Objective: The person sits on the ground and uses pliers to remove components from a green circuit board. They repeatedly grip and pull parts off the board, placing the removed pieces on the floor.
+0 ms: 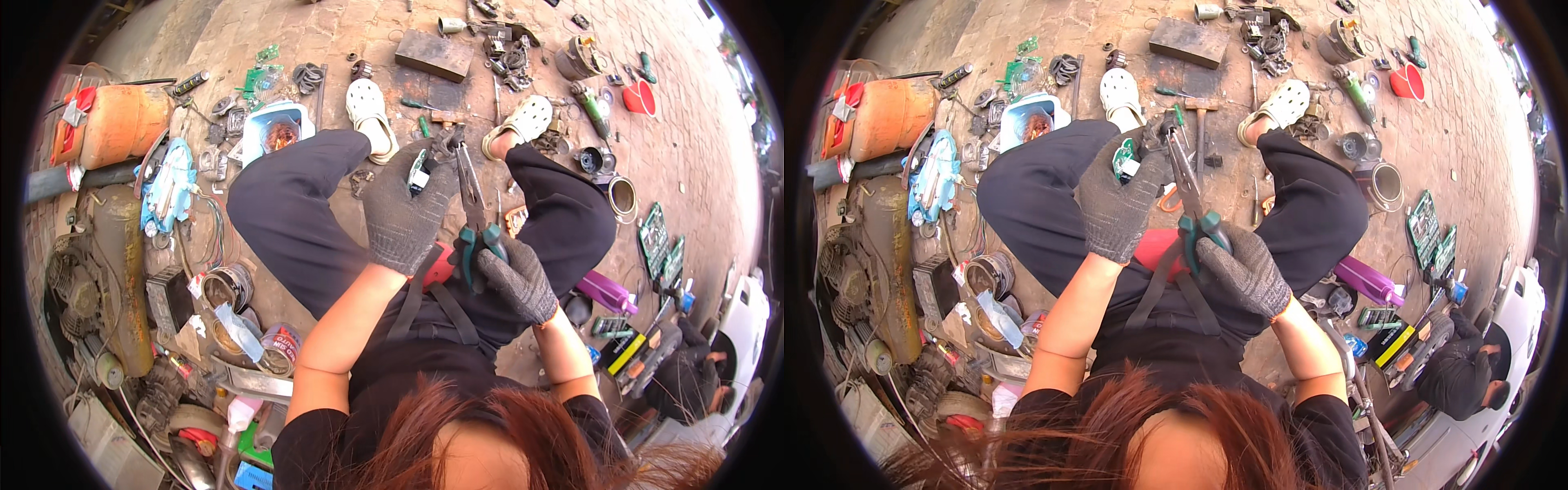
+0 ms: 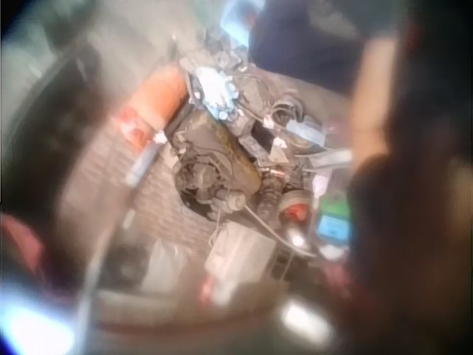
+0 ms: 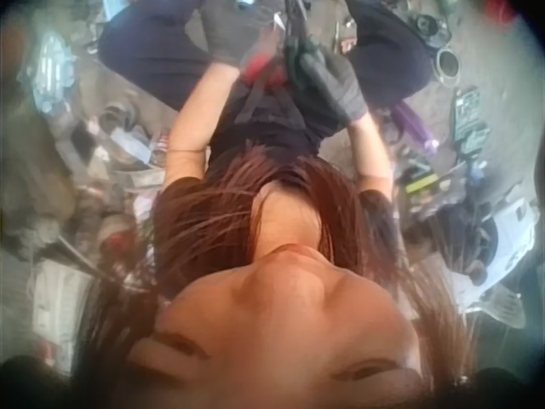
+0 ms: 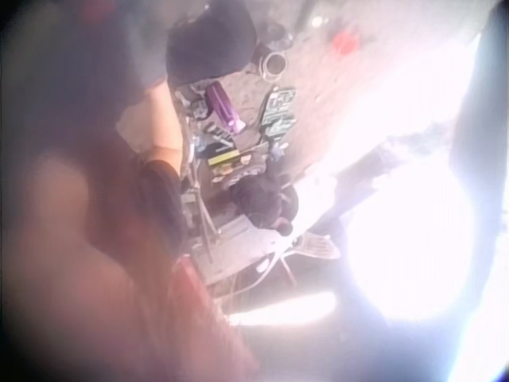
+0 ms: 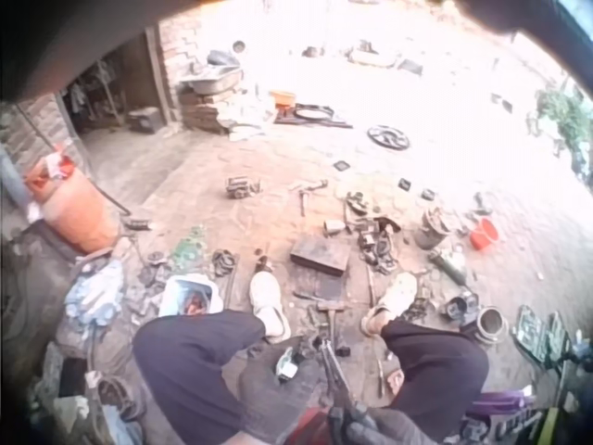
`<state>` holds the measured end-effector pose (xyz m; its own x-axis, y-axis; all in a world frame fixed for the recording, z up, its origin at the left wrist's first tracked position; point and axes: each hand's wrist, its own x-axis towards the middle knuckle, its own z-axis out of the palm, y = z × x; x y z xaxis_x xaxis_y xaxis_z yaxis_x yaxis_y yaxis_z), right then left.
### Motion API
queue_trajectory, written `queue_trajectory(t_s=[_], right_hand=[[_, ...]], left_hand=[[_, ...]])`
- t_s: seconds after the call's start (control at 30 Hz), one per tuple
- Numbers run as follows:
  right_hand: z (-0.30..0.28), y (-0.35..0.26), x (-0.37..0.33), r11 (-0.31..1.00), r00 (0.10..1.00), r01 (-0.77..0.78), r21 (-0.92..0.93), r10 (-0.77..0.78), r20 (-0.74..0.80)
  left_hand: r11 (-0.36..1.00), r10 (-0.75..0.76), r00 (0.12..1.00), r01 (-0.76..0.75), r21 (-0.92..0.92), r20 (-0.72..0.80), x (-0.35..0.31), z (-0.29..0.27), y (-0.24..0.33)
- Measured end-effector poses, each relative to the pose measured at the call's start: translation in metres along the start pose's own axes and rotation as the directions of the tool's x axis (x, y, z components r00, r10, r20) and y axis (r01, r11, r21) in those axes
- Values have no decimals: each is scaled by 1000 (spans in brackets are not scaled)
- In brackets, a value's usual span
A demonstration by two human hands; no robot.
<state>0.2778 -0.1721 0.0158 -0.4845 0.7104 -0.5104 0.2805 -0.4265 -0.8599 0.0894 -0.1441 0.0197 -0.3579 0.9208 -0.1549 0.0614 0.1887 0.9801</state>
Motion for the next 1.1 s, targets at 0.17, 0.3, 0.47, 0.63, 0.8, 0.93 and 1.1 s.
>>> queue_trajectory(t_s=[0.17, 0.3, 0.47, 0.63, 0.8, 0.93, 1.1], right_hand=[[6, 1, 0, 997, 1000, 6, 74, -4, -22], [18, -5, 0, 978, 998, 22, 205, -10, -57], [15, -5, 0, 960, 999, -31, 277, 22, 34], [18, -6, -4, 772, 985, -133, 621, 33, 170], [18, 7, -8, 766, 978, -146, 626, 17, 208], [21, -8, -12, 662, 973, -166, 731, -8, 229], [-5, -9, -21, 702, 923, -282, 654, 14, 383]], left_hand=[[999, 23, 1000, -23, -48, -10, -1, 4, -5], [998, 58, 996, -59, -14, -72, -2, 9, -6], [990, 131, 984, -136, -32, -119, -2, 11, -11], [987, 158, 980, -161, -13, -123, -6, 8, -9], [988, 156, 986, -157, -13, -56, -9, 6, 1], [985, 173, 984, -172, 24, -43, -6, 4, -1], [970, 240, 946, -241, -22, 218, 4, -25, 0]])
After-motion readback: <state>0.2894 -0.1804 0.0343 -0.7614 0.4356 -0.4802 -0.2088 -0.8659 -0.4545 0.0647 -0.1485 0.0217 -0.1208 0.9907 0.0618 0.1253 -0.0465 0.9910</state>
